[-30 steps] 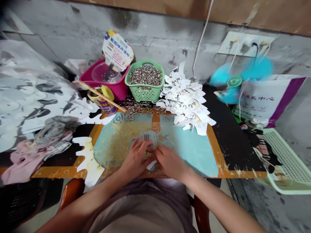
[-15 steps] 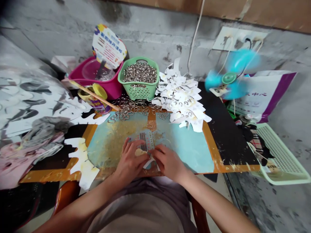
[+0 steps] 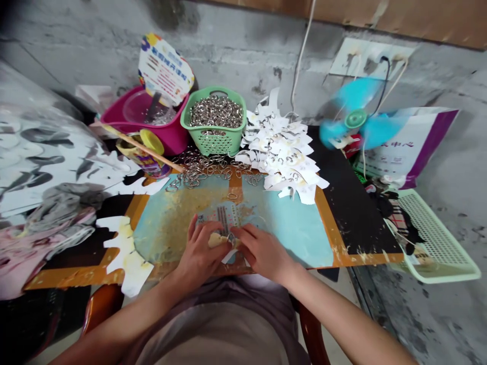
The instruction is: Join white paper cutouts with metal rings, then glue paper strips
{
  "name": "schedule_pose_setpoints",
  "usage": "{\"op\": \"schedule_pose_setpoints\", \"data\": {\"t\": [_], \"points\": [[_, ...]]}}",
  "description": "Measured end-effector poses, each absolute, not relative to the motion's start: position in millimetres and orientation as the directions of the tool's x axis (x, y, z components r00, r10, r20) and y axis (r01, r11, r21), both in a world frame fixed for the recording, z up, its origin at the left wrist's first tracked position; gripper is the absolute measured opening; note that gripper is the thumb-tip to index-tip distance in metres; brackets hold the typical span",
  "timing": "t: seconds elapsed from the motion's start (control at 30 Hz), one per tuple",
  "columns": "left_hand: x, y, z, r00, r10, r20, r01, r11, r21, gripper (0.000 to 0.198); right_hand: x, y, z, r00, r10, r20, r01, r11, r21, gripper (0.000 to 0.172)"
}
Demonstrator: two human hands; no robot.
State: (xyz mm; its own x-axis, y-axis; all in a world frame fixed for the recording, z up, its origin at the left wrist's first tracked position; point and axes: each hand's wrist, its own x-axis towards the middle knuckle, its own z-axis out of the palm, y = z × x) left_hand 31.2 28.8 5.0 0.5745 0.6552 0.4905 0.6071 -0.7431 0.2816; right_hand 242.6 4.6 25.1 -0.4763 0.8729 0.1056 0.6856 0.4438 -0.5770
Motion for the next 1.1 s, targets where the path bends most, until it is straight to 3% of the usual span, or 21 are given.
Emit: {"op": "schedule_pose_setpoints", "data": {"t": [0.17, 0.33, 0.53, 0.73, 0.8, 0.97, 1.1], "points": [[29.7, 22.3, 5.5, 0.620, 0.570, 0.540, 0.591, -0.791, 0.156, 0.013, 241.4, 14.9, 29.3, -0.548, 0.835, 0.053, 0.692, 0.488, -0.533, 0.027], [29.7, 21.5, 9.7, 0.635, 0.557, 0.535, 0.585, -0.799, 0.137, 0.016, 240.2, 17.1, 28.1, -0.561, 0.825, 0.068, 0.698, 0.516, -0.496, 0.020], [29.8, 27.5, 10.6, 0.672, 0.599, 0.436, 0.528, -0.800, 0.285, 0.014, 240.6, 16.9, 24.5, -0.603, 0.793, 0.088, 0.704, 0.580, -0.411, 0.017], [32.8, 31.3, 9.2, 0.605, 0.719, 0.341, 0.598, -0.694, 0.401, 0.011, 238.9, -8.5, 11.5, -0.553, 0.778, 0.297, 0.742, 0.623, -0.250, 0.017], [32.3, 31.3, 9.1, 0.620, 0.705, 0.346, 0.585, -0.708, 0.395, 0.013, 238.2, -16.8, 6.7, -0.500, 0.799, 0.333, 0.758, 0.590, -0.279, 0.019], [29.0, 31.5, 8.3, 0.647, 0.656, 0.389, 0.545, -0.754, 0.366, 0.010, 238.5, -19.2, 2.3, -0.309, 0.882, 0.356, 0.746, 0.457, -0.485, 0.022], [28.9, 31.0, 6.6, 0.648, 0.639, 0.414, 0.529, -0.769, 0.359, 0.010, 240.6, -6.8, 4.9, -0.391, 0.860, 0.326, 0.740, 0.505, -0.444, 0.029]]}}
